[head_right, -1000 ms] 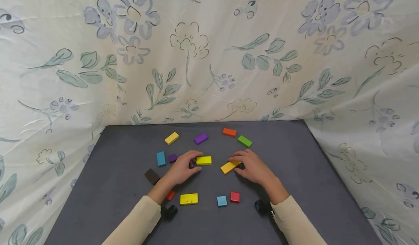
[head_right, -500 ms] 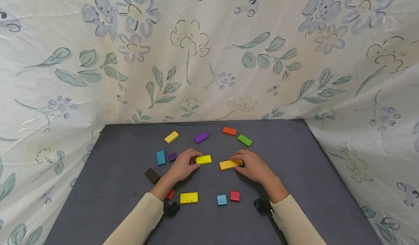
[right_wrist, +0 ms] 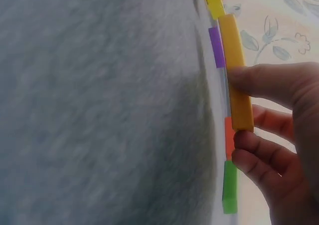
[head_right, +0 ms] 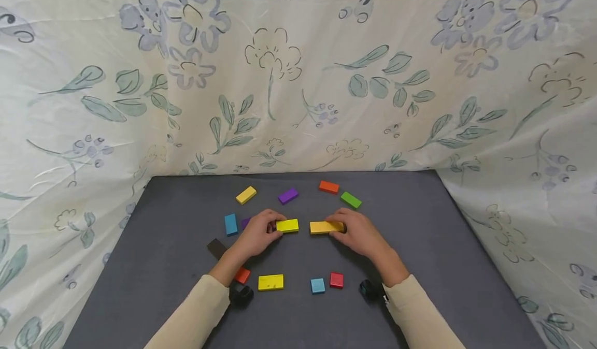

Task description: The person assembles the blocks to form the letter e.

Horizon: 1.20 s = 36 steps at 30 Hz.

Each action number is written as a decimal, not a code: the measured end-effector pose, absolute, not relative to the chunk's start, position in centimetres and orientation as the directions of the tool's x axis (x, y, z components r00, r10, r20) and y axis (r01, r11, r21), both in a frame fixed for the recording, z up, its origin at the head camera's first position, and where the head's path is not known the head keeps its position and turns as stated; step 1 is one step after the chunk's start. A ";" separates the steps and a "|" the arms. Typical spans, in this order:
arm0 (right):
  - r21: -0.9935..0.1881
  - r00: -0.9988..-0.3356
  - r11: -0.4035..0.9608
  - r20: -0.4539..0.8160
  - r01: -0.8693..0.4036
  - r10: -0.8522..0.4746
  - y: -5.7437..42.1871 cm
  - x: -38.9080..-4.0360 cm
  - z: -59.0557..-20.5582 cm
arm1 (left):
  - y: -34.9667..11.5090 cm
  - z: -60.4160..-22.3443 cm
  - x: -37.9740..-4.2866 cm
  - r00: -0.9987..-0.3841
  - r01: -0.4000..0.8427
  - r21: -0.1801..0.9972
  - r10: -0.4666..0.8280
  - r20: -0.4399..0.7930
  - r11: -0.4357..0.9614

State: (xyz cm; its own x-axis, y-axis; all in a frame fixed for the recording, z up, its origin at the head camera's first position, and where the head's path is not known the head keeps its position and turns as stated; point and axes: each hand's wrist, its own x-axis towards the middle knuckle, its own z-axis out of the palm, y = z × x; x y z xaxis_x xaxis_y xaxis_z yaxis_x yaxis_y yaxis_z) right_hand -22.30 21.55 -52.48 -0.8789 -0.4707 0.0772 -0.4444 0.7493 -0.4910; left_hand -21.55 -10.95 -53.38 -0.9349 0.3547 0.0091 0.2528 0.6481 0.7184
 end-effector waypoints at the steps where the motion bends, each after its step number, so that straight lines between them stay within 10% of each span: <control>1: -0.491 -0.878 0.749 0.079 -0.446 -0.471 21.4 -22.4 -52.3 | -11.0 -53.2 -21.6 -0.935 0.253 0.717 0.354 0.008 0.650; 36: -0.456 -0.870 0.772 0.012 -0.443 -0.493 17.8 -24.1 -52.6 | -10.7 -53.7 -22.2 -0.916 0.265 0.660 0.397 -0.054 0.703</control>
State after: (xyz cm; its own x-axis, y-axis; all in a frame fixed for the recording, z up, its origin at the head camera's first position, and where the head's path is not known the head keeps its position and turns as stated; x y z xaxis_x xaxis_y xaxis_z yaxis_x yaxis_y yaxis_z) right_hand -24.07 17.79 -52.57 -0.8702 -0.4926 0.0119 -0.4431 0.7718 -0.4560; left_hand -22.18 -10.71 -53.72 -0.9161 0.3972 -0.0545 0.2654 0.7026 0.6602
